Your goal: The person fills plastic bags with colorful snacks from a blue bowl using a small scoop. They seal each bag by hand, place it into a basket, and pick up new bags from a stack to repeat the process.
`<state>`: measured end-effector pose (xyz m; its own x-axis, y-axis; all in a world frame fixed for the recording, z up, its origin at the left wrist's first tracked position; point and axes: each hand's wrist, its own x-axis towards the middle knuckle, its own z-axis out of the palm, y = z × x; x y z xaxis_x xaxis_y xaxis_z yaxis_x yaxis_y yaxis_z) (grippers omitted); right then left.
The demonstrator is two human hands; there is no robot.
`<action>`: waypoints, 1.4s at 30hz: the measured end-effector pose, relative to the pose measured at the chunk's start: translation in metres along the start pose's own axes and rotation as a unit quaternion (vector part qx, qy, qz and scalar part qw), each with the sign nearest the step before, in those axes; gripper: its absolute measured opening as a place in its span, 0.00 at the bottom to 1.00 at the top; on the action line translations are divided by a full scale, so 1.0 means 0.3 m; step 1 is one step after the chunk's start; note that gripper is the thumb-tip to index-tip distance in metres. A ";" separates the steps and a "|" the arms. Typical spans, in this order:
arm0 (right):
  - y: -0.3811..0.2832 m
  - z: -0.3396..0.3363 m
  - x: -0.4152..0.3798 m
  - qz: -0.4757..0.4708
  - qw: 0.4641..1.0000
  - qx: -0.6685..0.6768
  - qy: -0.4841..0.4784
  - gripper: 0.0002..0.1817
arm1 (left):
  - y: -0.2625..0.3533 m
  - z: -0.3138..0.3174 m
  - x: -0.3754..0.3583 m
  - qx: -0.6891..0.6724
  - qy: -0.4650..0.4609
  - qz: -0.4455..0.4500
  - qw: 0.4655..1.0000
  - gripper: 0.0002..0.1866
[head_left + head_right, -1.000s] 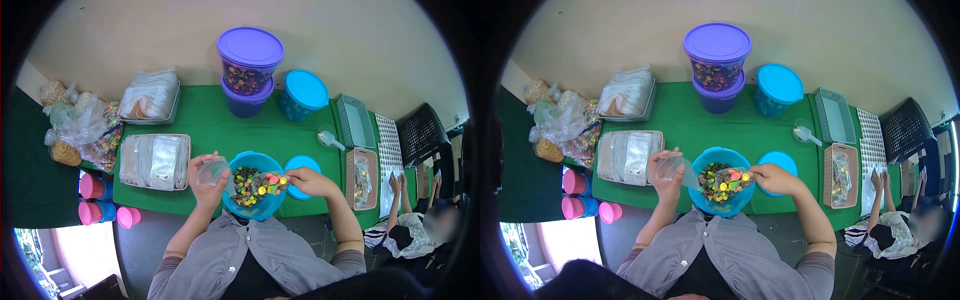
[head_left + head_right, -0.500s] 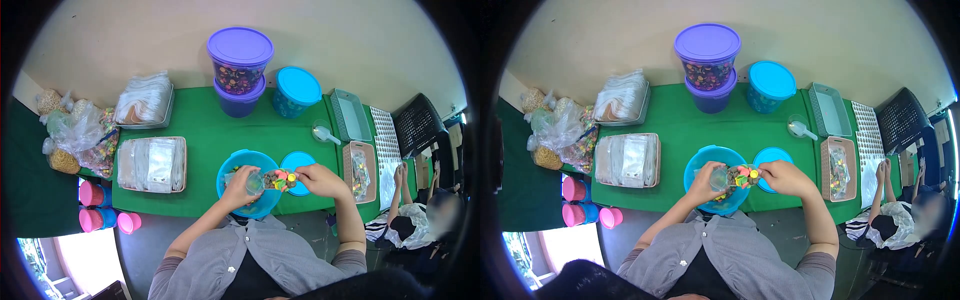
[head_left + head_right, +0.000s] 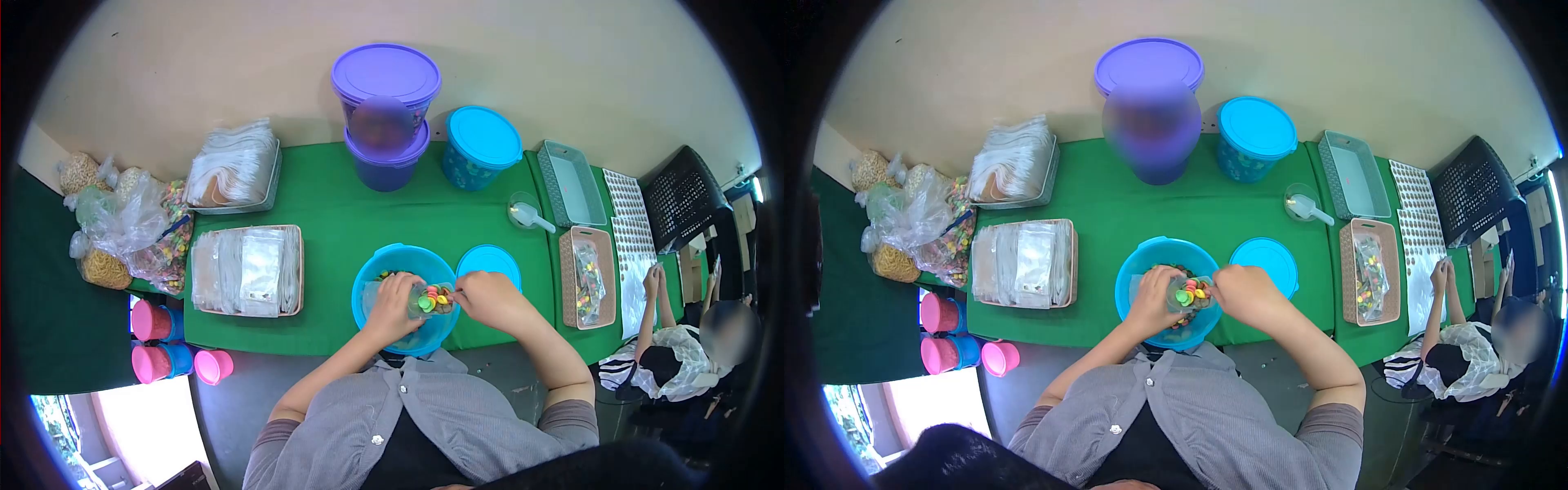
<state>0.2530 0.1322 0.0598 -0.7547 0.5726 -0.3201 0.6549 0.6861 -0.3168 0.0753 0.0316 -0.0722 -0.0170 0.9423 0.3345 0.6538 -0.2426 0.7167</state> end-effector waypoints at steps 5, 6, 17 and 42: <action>-0.057 -0.032 0.031 -0.032 0.963 0.244 0.109 0.16 | 0.028 -0.018 0.009 -0.044 0.002 -0.033 0.998 0.38; -0.047 -0.009 0.042 -0.043 0.916 0.387 0.095 0.17 | 0.029 -0.022 0.010 -0.072 0.001 -0.061 0.996 0.39; -0.060 0.023 0.028 -0.107 0.889 0.420 0.147 0.14 | 0.011 -0.030 0.008 -0.107 0.043 -0.060 0.992 0.41; -0.042 0.076 -0.010 -0.054 0.836 0.481 0.257 0.14 | -0.009 -0.061 0.051 -0.236 0.053 -0.315 0.918 0.33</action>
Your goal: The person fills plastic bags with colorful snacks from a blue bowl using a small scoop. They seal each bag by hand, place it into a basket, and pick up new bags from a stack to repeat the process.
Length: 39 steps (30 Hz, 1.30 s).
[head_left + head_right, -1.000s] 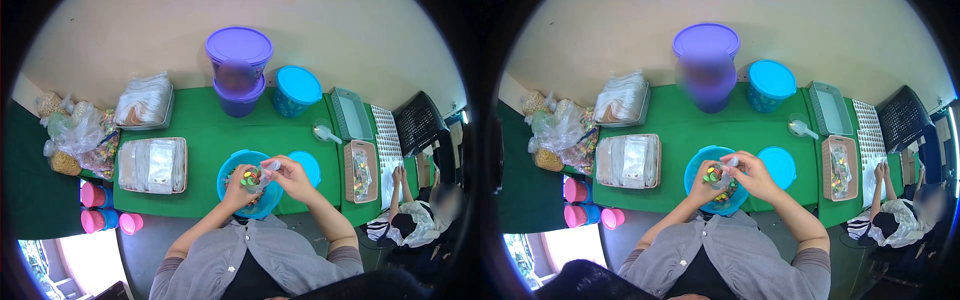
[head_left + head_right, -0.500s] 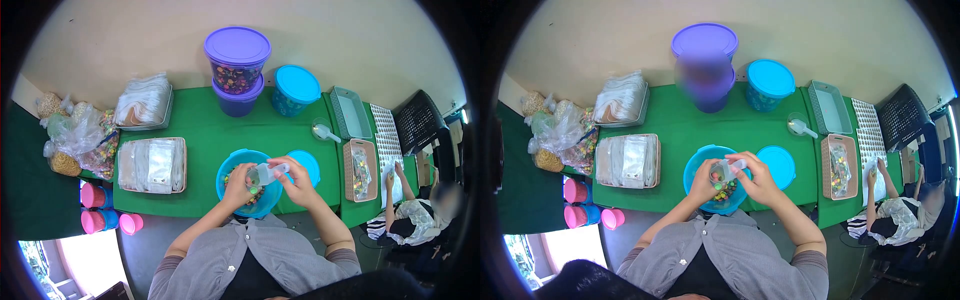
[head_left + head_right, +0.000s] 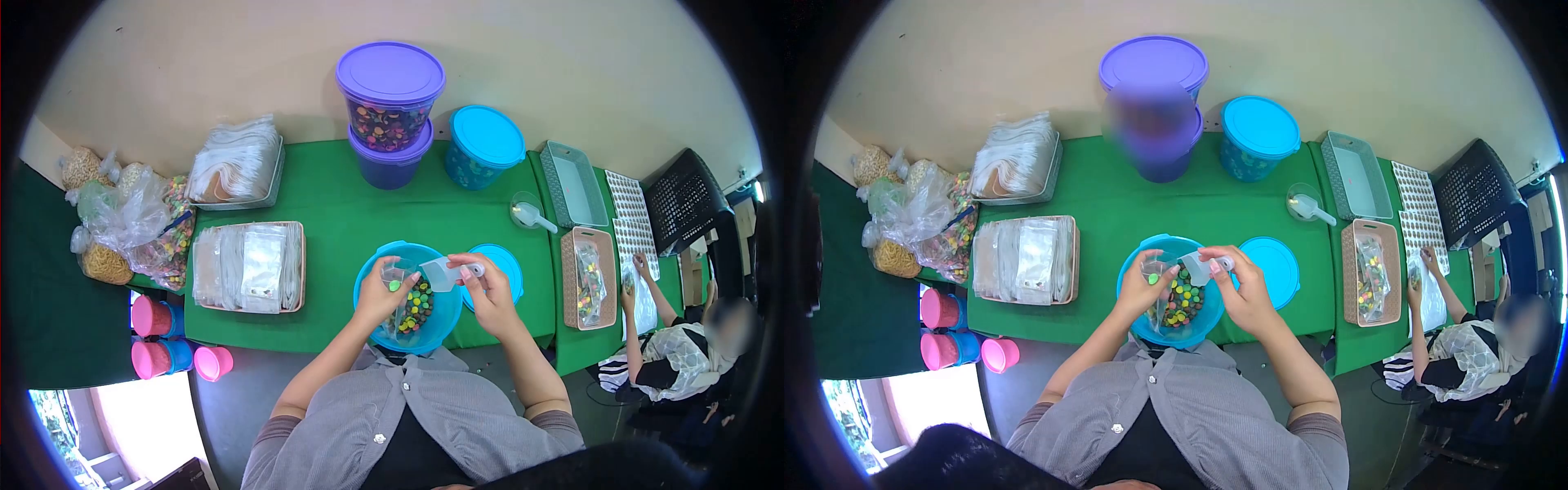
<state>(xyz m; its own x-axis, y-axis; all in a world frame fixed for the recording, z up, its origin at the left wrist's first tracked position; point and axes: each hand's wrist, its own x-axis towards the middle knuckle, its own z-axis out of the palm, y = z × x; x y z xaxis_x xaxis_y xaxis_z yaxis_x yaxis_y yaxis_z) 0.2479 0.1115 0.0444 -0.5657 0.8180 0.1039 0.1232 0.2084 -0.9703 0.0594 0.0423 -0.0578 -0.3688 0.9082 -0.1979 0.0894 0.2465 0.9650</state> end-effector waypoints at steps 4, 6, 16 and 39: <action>0.006 0.002 0.004 -0.015 0.999 -0.049 -0.016 0.14 | -0.017 -0.007 0.012 0.003 0.004 -0.020 1.000 0.34; 0.015 0.007 0.004 -0.009 0.998 -0.060 -0.028 0.14 | -0.030 -0.008 0.016 -0.010 0.026 0.033 0.999 0.35; 0.207 0.082 0.003 0.103 0.961 -0.205 -0.154 0.14 | 0.048 -0.045 -0.016 0.098 -0.058 0.211 0.971 0.33; 0.405 0.170 0.056 0.346 0.900 0.057 -0.257 0.15 | -0.004 -0.094 -0.025 0.018 0.049 0.153 0.987 0.29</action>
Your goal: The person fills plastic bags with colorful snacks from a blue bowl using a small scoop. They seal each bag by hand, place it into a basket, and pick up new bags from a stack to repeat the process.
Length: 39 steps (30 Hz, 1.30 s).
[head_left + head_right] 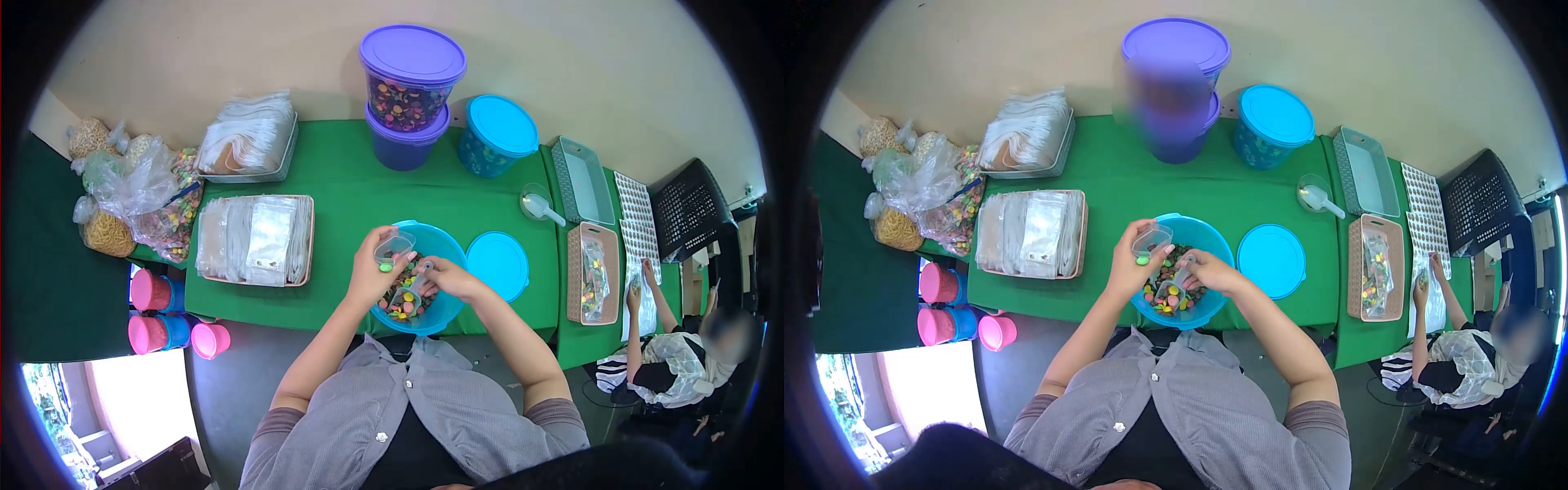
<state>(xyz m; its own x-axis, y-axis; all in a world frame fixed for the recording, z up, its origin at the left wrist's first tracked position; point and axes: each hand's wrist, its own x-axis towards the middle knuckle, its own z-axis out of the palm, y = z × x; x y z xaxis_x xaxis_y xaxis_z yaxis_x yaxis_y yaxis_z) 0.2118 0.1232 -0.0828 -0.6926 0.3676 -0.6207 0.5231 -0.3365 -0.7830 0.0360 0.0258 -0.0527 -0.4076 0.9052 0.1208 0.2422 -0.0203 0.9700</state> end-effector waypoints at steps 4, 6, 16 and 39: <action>-0.012 -0.032 -0.089 -0.039 0.995 0.072 0.059 0.16 | 0.011 0.010 -0.007 0.041 0.000 0.012 0.999 0.31; -0.023 -0.060 -0.137 -0.061 0.990 0.105 0.072 0.16 | -0.004 0.016 -0.006 0.072 -0.025 0.022 0.997 0.35; -0.069 -0.179 -0.371 -0.218 0.912 0.285 0.202 0.14 | -0.032 0.046 -0.019 0.184 -0.167 0.034 0.968 0.54; -0.268 0.067 -0.396 -0.327 0.873 -0.029 0.360 0.10 | 0.102 0.079 -0.059 0.104 -0.142 0.130 0.976 0.43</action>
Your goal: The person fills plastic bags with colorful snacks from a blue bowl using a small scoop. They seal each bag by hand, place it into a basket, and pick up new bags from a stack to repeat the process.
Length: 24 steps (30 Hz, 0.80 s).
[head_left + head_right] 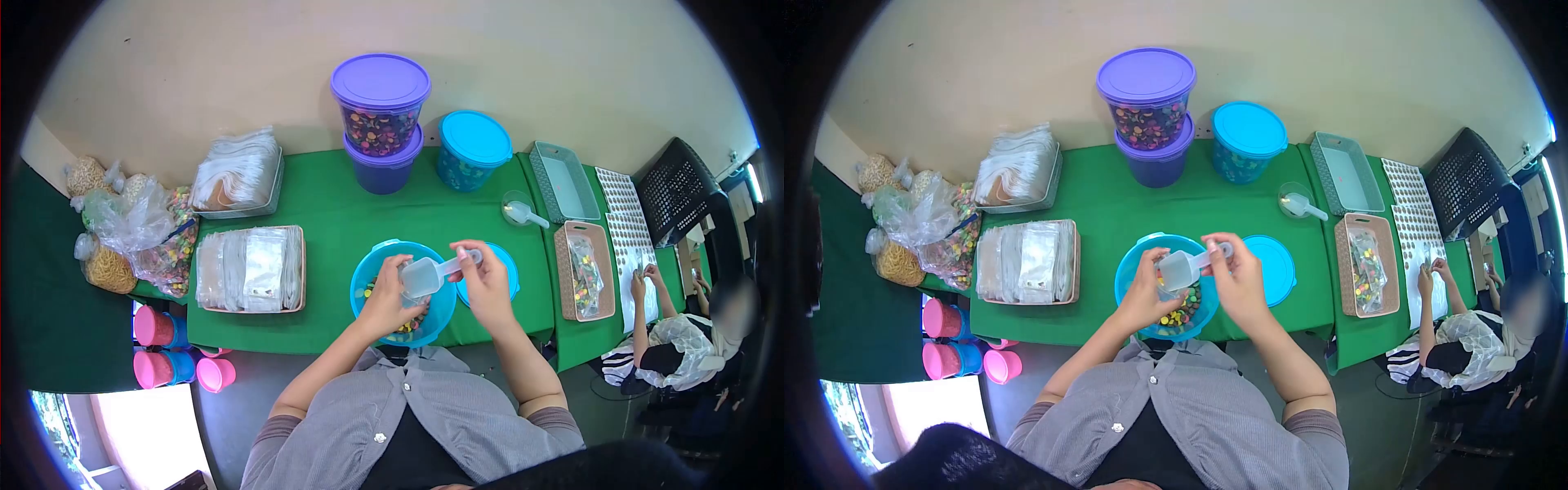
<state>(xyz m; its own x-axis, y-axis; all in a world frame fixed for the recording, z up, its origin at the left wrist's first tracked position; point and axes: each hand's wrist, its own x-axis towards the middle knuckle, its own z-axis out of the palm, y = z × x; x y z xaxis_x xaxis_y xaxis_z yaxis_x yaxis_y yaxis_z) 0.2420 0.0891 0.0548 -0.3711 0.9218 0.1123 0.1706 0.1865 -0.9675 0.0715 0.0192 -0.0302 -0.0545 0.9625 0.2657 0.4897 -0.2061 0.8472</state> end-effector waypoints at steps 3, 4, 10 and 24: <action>0.048 -0.031 0.031 0.042 0.986 0.161 0.012 0.12 | 0.003 -0.052 0.012 -0.052 0.011 -0.014 0.999 0.35; 0.048 -0.037 0.031 0.020 0.976 0.203 0.074 0.12 | -0.002 -0.062 0.016 -0.052 0.013 -0.015 0.998 0.35; 0.139 -0.055 0.057 -0.018 0.984 0.120 0.134 0.11 | -0.063 -0.189 0.044 -0.506 0.141 -0.036 0.850 0.18; 0.369 0.110 -0.013 -0.104 0.928 -0.301 -0.191 0.11 | 0.057 -0.234 0.011 -0.450 0.064 -0.068 0.888 0.32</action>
<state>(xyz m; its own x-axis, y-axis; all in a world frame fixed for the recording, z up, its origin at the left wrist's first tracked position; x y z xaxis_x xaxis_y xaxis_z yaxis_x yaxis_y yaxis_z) 0.2322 0.0948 -0.0603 -0.7310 0.6773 0.0827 0.4951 0.6099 -0.6188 0.0185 0.0063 0.0176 -0.1869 0.9731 0.1345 -0.4195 -0.2029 0.8848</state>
